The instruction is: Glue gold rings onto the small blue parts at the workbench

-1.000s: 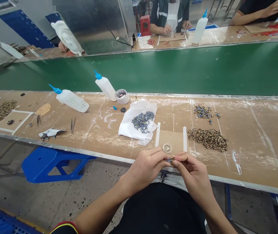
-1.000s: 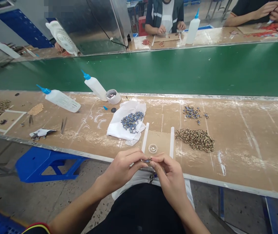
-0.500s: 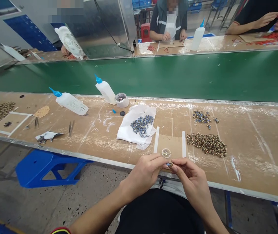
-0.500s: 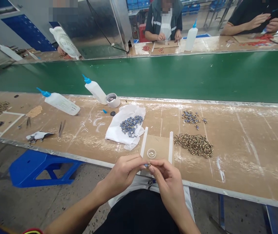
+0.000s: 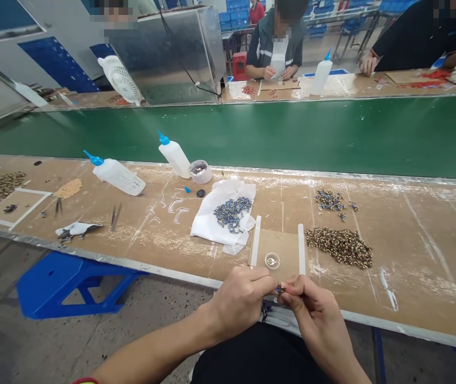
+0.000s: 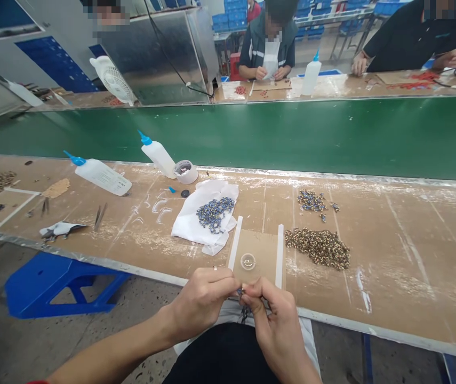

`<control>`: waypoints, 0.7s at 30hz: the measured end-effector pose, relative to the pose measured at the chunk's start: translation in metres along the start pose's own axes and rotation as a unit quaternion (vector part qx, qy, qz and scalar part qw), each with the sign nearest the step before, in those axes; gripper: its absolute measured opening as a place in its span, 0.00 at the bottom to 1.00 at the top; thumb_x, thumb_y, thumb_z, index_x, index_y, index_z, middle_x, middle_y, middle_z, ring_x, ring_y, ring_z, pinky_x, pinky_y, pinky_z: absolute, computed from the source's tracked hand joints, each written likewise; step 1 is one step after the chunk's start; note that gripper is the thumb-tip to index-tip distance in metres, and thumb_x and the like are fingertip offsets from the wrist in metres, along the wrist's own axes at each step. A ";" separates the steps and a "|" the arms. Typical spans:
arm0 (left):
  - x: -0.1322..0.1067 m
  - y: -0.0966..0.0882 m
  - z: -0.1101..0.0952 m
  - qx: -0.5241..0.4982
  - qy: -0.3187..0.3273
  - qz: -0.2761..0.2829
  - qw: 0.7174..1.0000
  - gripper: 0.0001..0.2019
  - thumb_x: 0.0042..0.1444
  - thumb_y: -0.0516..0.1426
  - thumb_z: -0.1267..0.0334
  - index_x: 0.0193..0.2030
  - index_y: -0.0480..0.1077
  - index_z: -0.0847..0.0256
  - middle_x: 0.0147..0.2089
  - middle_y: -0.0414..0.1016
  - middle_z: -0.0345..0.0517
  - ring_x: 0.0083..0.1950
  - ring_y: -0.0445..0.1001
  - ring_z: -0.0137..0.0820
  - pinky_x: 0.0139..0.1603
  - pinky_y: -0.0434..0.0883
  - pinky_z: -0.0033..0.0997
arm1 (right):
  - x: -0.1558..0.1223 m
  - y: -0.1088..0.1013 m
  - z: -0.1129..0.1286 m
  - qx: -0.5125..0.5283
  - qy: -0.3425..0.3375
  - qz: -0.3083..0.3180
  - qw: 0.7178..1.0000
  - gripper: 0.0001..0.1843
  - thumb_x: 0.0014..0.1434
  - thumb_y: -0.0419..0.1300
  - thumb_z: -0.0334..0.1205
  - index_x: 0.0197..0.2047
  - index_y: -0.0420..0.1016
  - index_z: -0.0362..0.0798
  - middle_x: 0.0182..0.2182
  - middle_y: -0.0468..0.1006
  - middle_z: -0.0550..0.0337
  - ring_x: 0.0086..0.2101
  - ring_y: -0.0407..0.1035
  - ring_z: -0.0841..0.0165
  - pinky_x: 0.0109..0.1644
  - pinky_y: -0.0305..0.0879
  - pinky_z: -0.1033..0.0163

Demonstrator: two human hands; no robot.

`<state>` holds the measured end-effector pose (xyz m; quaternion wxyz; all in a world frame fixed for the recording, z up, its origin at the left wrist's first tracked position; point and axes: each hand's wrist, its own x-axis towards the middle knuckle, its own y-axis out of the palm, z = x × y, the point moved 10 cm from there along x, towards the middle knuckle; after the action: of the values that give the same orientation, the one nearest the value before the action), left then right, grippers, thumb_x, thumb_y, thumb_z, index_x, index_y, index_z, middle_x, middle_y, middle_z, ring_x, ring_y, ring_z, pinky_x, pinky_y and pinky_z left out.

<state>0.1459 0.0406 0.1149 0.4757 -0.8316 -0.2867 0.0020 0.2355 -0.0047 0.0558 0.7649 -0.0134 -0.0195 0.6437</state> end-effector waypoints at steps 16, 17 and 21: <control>-0.020 0.042 0.043 -0.533 -0.316 0.131 0.773 0.19 0.64 0.52 0.49 0.31 0.65 0.64 0.23 0.66 0.39 0.21 0.63 0.23 0.23 0.61 0.21 | 0.017 0.003 0.003 0.024 -0.022 0.077 0.996 0.20 0.63 0.61 0.39 0.58 0.69 0.56 0.42 0.76 0.55 0.39 0.73 0.65 0.45 0.72 0.61; -0.024 0.047 0.041 -0.583 -0.330 0.139 0.730 0.20 0.62 0.54 0.46 0.31 0.65 0.64 0.23 0.66 0.39 0.20 0.63 0.22 0.22 0.61 0.21 | 0.017 0.003 0.008 0.015 -0.035 0.077 0.996 0.20 0.63 0.60 0.38 0.59 0.69 0.57 0.43 0.76 0.55 0.40 0.73 0.65 0.45 0.72 0.61; -0.034 0.061 0.033 -0.685 -0.367 0.162 0.608 0.20 0.57 0.60 0.48 0.30 0.65 0.65 0.22 0.66 0.38 0.17 0.63 0.21 0.18 0.60 0.19 | 0.019 0.007 0.018 0.002 -0.049 0.089 0.995 0.18 0.64 0.59 0.38 0.57 0.70 0.56 0.44 0.75 0.53 0.39 0.73 0.65 0.46 0.71 0.60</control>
<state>0.1370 0.0268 0.0395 -0.3855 -0.8775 -0.2153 0.1871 0.2315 0.0153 0.0735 0.7030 0.0177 -0.0541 0.7089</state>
